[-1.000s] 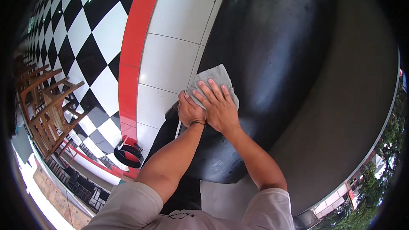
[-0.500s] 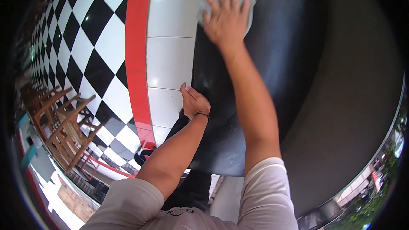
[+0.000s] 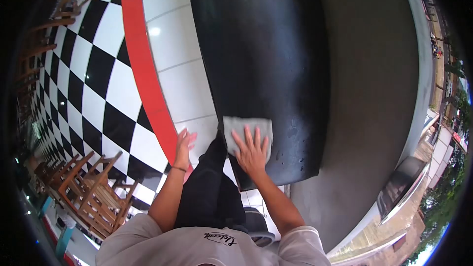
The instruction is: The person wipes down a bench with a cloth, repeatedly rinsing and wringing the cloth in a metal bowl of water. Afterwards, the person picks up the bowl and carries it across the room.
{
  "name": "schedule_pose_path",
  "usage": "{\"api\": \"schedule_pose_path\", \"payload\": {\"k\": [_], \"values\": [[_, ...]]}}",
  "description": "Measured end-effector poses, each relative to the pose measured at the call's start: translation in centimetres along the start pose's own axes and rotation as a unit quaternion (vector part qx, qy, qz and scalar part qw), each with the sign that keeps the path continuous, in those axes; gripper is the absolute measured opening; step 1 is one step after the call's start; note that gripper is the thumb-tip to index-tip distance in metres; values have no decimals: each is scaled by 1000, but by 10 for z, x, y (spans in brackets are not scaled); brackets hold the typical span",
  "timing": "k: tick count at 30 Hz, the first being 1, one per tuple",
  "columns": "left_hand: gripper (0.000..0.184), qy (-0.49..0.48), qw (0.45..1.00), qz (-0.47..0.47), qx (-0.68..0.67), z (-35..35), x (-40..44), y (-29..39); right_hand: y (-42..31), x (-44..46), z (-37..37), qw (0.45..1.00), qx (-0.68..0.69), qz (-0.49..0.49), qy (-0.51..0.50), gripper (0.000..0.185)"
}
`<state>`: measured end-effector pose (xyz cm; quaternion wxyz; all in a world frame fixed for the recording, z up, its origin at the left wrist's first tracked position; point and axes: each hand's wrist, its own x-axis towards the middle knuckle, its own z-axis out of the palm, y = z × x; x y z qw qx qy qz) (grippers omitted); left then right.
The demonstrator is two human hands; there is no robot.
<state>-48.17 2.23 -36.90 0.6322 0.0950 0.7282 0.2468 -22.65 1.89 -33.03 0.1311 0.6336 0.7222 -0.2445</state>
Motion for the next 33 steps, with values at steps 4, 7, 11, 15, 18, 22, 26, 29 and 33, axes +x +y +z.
{"api": "schedule_pose_path", "payload": {"k": [4,7,11,15,18,22,26,29,33], "values": [[56,-12,985,-4,171,-92,-1,-68,-24,163,-61,973,35,17,226,66],[64,-75,915,18,397,-122,-24,-59,-25,205,-72,956,40,50,286,67],[81,-161,877,52,449,-117,-62,-25,-31,139,-53,966,27,116,228,68],[111,-111,800,-91,583,-68,-59,37,-30,92,-19,979,4,86,184,68],[133,-40,663,-151,732,-21,-27,65,-29,151,-49,981,5,94,167,69],[119,13,669,-95,737,-12,64,104,-39,308,-145,963,32,63,261,75],[107,7,745,-86,662,-30,107,182,-52,498,-236,937,28,26,347,70],[102,-14,730,-121,672,-20,118,218,-71,537,-245,931,7,87,353,66],[99,-25,693,-109,712,-8,129,240,-72,523,-243,936,35,82,339,64]]}}
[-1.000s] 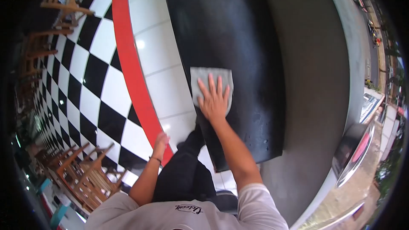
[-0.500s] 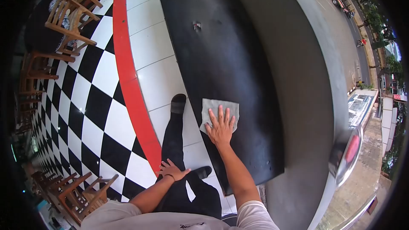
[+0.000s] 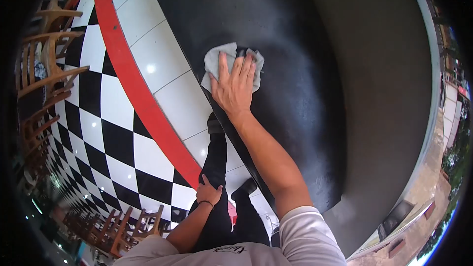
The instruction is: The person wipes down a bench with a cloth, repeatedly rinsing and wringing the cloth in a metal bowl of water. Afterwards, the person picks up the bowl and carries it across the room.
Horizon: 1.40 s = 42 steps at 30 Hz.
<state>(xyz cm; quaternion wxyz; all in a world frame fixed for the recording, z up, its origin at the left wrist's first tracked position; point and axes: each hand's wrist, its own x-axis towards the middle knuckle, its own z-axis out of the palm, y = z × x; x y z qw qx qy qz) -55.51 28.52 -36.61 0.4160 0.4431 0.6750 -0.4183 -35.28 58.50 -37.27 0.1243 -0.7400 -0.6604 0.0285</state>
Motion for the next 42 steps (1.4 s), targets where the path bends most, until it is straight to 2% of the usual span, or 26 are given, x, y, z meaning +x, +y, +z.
{"api": "schedule_pose_path", "payload": {"k": [4,7,8,11,14,18,20,23,26,28,32,34,37,38,39,42], "values": [[94,18,999,25,-21,-6,5,-12,15,-61,-29,997,11,-14,-77,71],[90,58,995,72,-45,-8,9,-14,32,-152,-64,989,-16,56,-139,73],[84,88,989,96,-68,-13,8,-11,39,-176,-71,985,-25,85,-146,74],[82,179,959,117,-187,-29,23,13,53,-191,-85,976,-22,88,-200,76],[76,293,866,173,-365,-100,46,78,63,-122,-69,985,-31,80,-152,71],[70,320,738,226,-550,-230,82,171,86,12,-28,995,-59,82,-24,60],[69,380,726,211,-533,-264,105,214,95,75,-9,996,-58,61,25,57],[67,378,775,97,-497,-277,79,229,107,151,14,996,-24,60,62,55],[66,394,791,72,-462,-277,79,230,118,173,7,995,-17,81,55,56],[63,416,799,46,-431,-275,84,231,119,135,-9,996,6,86,17,57],[59,419,801,42,-425,-275,78,233,146,12,-58,960,-29,278,-30,60],[58,420,807,33,-414,-276,74,236,158,-19,-66,934,-101,337,-65,63],[57,410,822,15,-396,-272,72,231,171,3,-46,942,-111,313,-54,65],[57,405,826,12,-391,-278,73,238,169,52,-39,960,-55,272,-48,65],[58,400,830,11,-389,-279,72,238,165,80,-33,962,-31,270,-7,65],[61,399,834,7,-380,-274,81,236,175,158,-7,987,-6,161,2,62]]}}
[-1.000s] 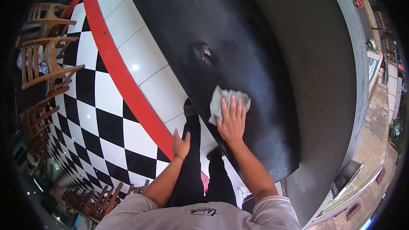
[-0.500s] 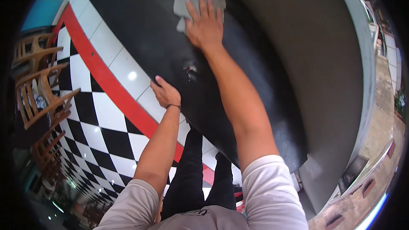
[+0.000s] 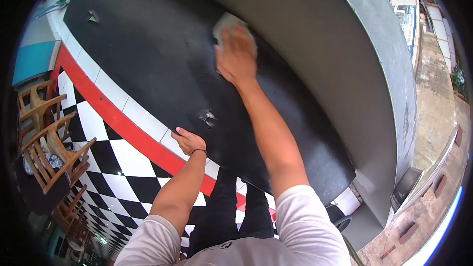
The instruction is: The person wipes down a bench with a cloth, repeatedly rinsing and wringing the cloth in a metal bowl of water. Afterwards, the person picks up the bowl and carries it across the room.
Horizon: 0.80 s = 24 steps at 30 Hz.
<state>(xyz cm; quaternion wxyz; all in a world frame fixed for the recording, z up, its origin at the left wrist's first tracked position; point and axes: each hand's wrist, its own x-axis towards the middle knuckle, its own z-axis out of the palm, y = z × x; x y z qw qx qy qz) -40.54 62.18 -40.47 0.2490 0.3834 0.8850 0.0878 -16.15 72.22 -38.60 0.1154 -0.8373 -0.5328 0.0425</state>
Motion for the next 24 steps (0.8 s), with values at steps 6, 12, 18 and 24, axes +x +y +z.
{"api": "schedule_pose_path", "payload": {"k": [6,12,18,24], "values": [[60,-17,999,-19,23,-6,-3,8,2,43,4,996,75,-48,11,57],[60,-33,999,-36,24,-8,-3,12,84,-89,-56,994,22,93,-44,48],[59,-28,999,-28,21,-9,-6,13,118,-178,-83,976,-167,127,-47,48],[60,-37,999,-32,22,-10,-5,13,27,-126,-124,972,87,194,102,44]]}}
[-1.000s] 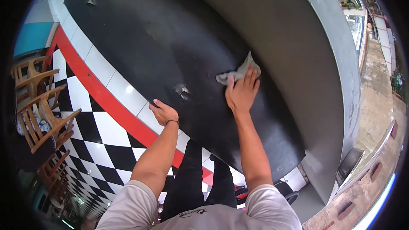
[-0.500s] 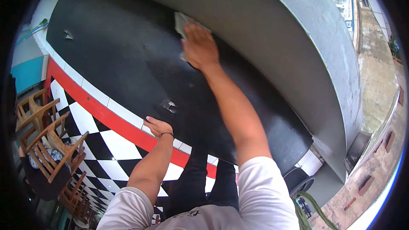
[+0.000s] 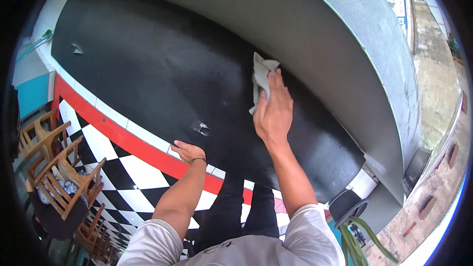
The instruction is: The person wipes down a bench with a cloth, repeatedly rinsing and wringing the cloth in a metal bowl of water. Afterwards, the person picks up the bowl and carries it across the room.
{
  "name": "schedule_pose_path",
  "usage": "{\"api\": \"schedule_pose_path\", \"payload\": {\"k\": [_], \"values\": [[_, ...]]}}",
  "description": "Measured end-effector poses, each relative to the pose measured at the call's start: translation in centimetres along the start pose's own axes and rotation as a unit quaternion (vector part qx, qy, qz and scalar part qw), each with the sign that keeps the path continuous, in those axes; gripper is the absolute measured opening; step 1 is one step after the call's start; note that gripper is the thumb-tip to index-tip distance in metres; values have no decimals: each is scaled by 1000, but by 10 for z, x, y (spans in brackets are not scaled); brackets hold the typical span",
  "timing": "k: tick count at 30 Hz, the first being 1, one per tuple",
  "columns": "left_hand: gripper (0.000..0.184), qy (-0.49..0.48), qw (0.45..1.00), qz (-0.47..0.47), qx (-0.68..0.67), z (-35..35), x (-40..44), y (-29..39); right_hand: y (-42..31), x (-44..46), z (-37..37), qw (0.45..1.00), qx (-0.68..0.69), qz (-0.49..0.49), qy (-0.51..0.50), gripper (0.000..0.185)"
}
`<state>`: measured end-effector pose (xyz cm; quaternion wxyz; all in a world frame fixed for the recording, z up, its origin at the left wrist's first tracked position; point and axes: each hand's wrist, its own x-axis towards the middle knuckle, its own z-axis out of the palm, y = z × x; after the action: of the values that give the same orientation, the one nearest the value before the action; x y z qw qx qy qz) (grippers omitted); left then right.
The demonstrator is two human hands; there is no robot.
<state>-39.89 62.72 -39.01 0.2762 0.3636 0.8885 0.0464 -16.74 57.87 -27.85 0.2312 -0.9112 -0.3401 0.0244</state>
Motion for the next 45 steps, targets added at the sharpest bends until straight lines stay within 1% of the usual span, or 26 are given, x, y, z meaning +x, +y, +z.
{"api": "schedule_pose_path", "payload": {"k": [1,2,3,4,5,6,7,9,10,12,13,14,15,16,17,18,20,25,27,28,31,35,37,39,42,45], "values": [[60,-2,1000,-1,1,0,1,0,2,-6,-12,987,61,141,-40,40],[60,-3,1000,-4,0,1,1,0,10,-13,-26,950,122,276,-78,39],[60,-4,1000,-10,-1,1,1,-1,25,-21,-40,948,132,288,-42,40],[61,-10,1000,-13,1,0,-1,-1,39,-26,-59,944,103,307,-56,40],[61,-15,1000,-16,2,-3,-2,1,56,-31,-74,949,84,301,-44,39],[62,-21,1000,-17,1,-4,-1,4,90,-43,-82,972,35,232,-24,38],[62,-15,1000,-10,1,-2,1,2,97,-42,-93,976,-9,215,-18,35],[63,-3,1000,6,-5,5,7,-12,105,-44,-94,956,-111,270,10,32],[63,4,1000,11,-12,7,8,-14,103,-42,-86,950,-175,259,6,32],[63,-1,1000,5,-14,0,-1,-2,88,-41,-55,923,-300,242,-4,31],[63,1,1000,6,-9,1,2,-4,97,-45,-28,941,-274,198,36,34],[63,-3,1000,5,-4,0,3,-6,116,-54,7,932,-322,160,-32,42],[62,-13,1000,-7,3,-2,1,-3,113,-51,43,912,-379,148,-43,48],[62,-19,1000,-12,3,-7,-3,3,98,-43,62,933,-304,191,-32,52],[62,-23,1000,-17,3,-9,-6,7,74,-28,71,954,-239,182,1,52],[60,-14,1000,-14,-1,-7,-5,5,48,-12,75,978,-110,177,2,52],[63,-3,1000,4,-7,2,4,-6,12,12,105,984,-153,77,42,46],[59,-12,1000,-14,-1,-7,-4,5,-26,63,146,974,-192,106,64,46],[60,0,1000,2,5,2,3,-7,-35,64,146,994,-88,31,49,45],[61,7,1000,10,7,1,3,-7,-35,62,145,999,-34,-5,42,45],[61,-14,1000,-4,12,-4,0,-3,-23,60,131,995,-57,-76,10,45],[60,2,1000,1,5,-1,0,-4,32,10,85,975,-158,-154,-32,47],[60,20,1000,13,-2,3,2,-7,56,-20,51,976,-153,-132,-80,49],[60,0,1000,-2,2,-4,-4,2,75,-47,29,978,-172,-79,-83,46],[61,8,1000,8,1,2,3,-6,70,-53,48,982,-178,-37,-50,45],[60,25,999,27,-5,1,-1,-3,29,-10,89,992,-108,-47,-37,45]]}}
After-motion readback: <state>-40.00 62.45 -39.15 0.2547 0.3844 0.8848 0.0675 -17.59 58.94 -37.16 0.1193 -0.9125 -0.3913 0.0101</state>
